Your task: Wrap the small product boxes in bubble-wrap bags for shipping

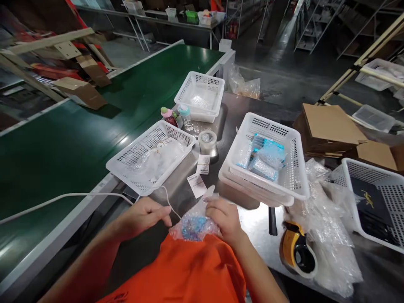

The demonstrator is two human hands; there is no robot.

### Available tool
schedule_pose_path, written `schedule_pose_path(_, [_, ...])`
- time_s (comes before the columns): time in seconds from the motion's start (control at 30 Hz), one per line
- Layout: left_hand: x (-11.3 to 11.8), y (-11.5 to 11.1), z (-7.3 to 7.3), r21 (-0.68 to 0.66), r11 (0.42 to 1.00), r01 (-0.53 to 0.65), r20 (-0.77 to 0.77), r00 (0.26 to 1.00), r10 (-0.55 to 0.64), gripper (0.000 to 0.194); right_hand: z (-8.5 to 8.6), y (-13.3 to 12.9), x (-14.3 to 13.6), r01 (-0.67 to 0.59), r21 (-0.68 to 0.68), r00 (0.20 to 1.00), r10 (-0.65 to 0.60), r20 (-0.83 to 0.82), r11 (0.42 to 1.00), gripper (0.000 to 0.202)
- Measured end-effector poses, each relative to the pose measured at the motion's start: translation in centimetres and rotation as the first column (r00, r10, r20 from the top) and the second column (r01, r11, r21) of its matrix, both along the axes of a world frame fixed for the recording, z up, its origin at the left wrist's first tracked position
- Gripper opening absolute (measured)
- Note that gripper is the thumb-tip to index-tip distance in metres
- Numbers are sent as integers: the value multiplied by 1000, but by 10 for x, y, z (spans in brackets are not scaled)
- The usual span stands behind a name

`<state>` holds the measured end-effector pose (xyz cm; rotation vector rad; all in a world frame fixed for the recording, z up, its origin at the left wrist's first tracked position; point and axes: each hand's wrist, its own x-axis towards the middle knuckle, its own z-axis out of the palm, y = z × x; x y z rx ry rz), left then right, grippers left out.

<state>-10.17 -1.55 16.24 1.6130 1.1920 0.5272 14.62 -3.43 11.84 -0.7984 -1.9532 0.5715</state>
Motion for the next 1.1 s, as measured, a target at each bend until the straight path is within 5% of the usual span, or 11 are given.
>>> schedule_pose_path(0.1, [5,9,-5,48,995,-87,0,996,87,19,4,-2,4,-115,173,975,78,208,978,24])
schedule_pose_path(0.2, [29,10,-23,-55,998,14,95,995,-9,17,8,-2,2,-155,233,944,74,322,960,29])
schedule_pose_path(0.37, [56,2,-61,-83,996,-11,120,993,21,6,9,-5,4,-131,266,955,50,292,955,28])
schedule_pose_path(0.5, [56,2,-64,-153,984,-91,260,957,129,17,3,-8,11,-100,195,960,43,278,976,27])
schedule_pose_path(0.6, [60,0,-51,-349,937,5,504,844,184,40,0,-8,7,-90,160,945,34,324,983,27])
schedule_pose_path(0.67, [67,-2,-43,-521,850,70,597,742,305,51,1,-8,0,-133,197,908,40,417,971,29])
schedule_pose_path(0.8, [77,6,-44,-707,704,-64,524,621,583,42,3,-9,-10,-263,188,839,128,529,946,30])
schedule_pose_path(0.9, [71,20,-52,-725,656,-211,521,455,722,33,4,-9,-2,-211,30,925,189,331,977,27])
schedule_pose_path(0.97, [64,28,-54,-708,631,-317,541,330,773,30,3,-10,6,-71,-194,998,69,-15,979,24])
schedule_pose_path(1.03, [59,31,-52,-660,624,-419,570,262,778,37,-1,-9,9,22,-554,908,-249,-337,832,21])
schedule_pose_path(1.1, [59,30,-48,-599,632,-492,595,254,762,47,-9,-6,3,-99,-846,726,-543,-422,524,22])
